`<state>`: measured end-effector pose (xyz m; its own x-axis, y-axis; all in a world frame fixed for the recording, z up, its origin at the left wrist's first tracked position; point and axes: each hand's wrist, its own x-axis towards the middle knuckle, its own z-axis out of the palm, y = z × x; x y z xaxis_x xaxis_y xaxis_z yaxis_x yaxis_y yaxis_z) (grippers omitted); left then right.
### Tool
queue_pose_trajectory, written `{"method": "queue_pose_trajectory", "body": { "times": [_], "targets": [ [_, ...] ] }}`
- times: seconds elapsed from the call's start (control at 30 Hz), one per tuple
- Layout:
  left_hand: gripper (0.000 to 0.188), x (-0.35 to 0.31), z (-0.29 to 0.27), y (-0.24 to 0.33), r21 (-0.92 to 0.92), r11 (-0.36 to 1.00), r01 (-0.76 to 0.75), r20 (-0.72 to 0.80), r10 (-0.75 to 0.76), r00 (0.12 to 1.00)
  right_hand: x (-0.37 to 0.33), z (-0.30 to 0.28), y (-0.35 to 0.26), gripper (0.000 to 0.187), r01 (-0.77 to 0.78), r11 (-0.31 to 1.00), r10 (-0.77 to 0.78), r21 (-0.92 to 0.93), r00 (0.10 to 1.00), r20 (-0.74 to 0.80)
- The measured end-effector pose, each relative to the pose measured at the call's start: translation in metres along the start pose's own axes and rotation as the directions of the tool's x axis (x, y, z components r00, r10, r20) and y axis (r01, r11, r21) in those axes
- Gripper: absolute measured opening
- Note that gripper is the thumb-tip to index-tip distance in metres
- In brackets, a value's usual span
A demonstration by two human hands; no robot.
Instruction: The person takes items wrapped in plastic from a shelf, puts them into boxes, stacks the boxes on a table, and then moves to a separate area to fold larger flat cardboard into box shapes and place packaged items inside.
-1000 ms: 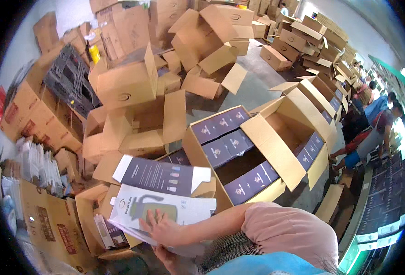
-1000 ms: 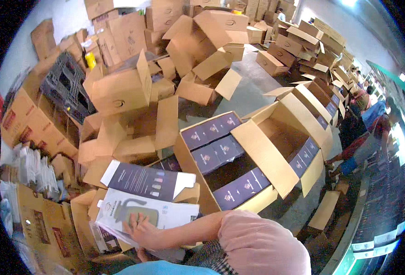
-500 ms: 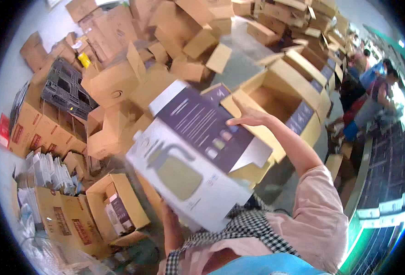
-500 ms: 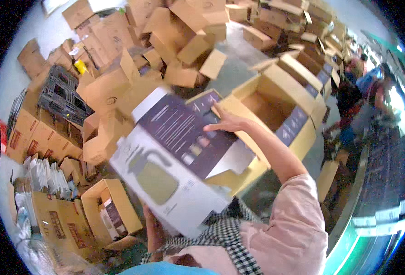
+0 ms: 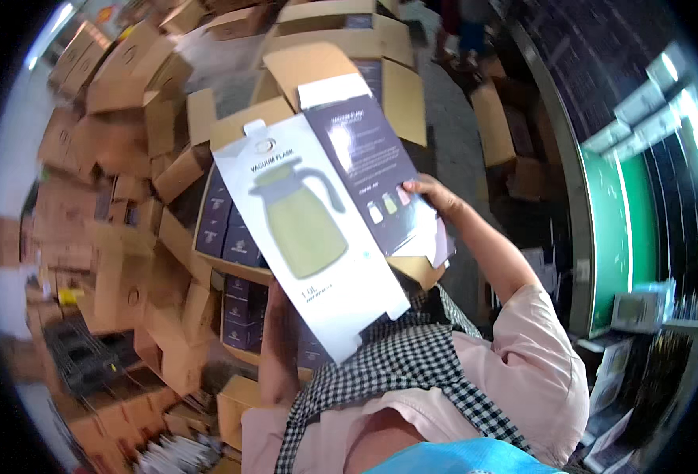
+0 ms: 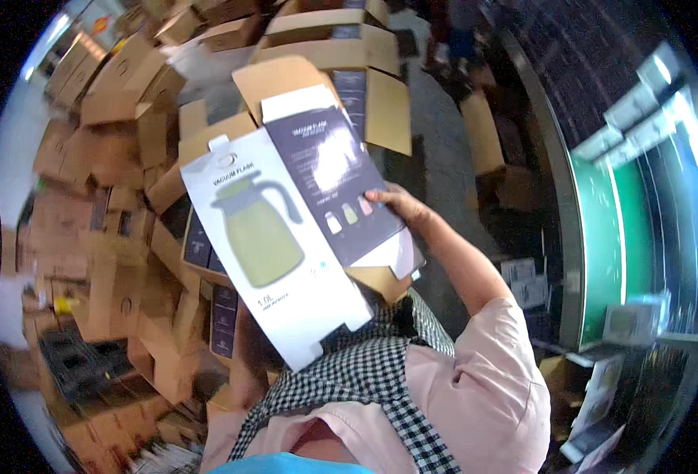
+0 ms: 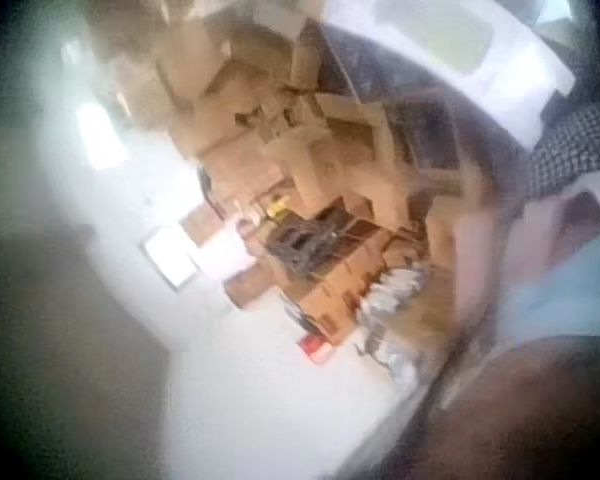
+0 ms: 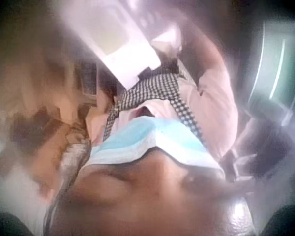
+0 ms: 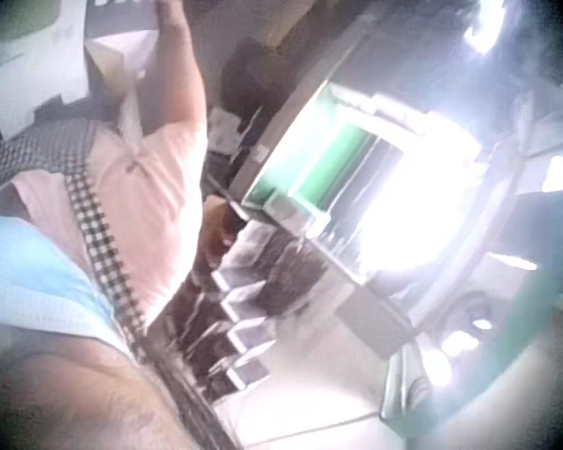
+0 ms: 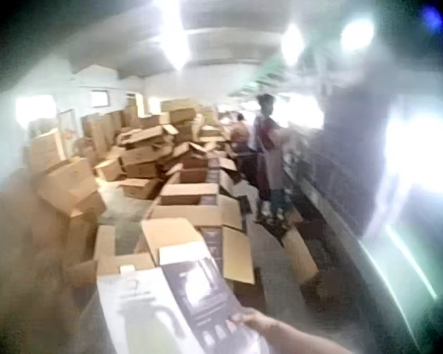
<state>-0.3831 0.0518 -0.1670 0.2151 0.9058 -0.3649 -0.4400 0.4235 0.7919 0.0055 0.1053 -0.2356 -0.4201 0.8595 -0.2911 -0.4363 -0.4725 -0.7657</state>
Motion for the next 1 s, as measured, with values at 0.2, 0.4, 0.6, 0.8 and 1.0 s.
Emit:
{"method": "queue_pose_trajectory", "body": {
  "times": [0.2,0.4,0.6,0.8,1.0],
  "targets": [
    [0.047,0.007,-0.003,0.092,-0.019,0.989,0.148,0.247,-0.139,0.959,-0.06,0.079,-0.028,0.083,0.26,0.965,-0.254,0.011,0.949,-0.185],
    [0.051,0.063,0.026,0.119,0.297,0.939,0.175,0.397,-0.288,0.871,-0.122,0.102,-0.055,0.092,0.262,0.905,-0.403,-0.334,0.779,-0.481],
    [0.054,0.137,0.009,0.098,0.286,0.796,0.534,0.449,-0.604,0.659,-0.141,0.118,-0.112,0.089,0.092,0.853,-0.399,-0.513,0.748,-0.53],
    [0.05,0.16,0.02,0.072,0.589,0.541,0.6,0.435,-0.838,0.329,-0.167,0.131,-0.133,0.082,-0.206,0.833,-0.237,-0.513,0.706,-0.668],
    [0.045,0.156,0.038,0.018,0.632,0.408,0.659,0.39,-0.902,0.184,-0.143,0.114,-0.177,0.084,-0.354,0.762,-0.127,-0.543,0.74,-0.66]
  ]
}}
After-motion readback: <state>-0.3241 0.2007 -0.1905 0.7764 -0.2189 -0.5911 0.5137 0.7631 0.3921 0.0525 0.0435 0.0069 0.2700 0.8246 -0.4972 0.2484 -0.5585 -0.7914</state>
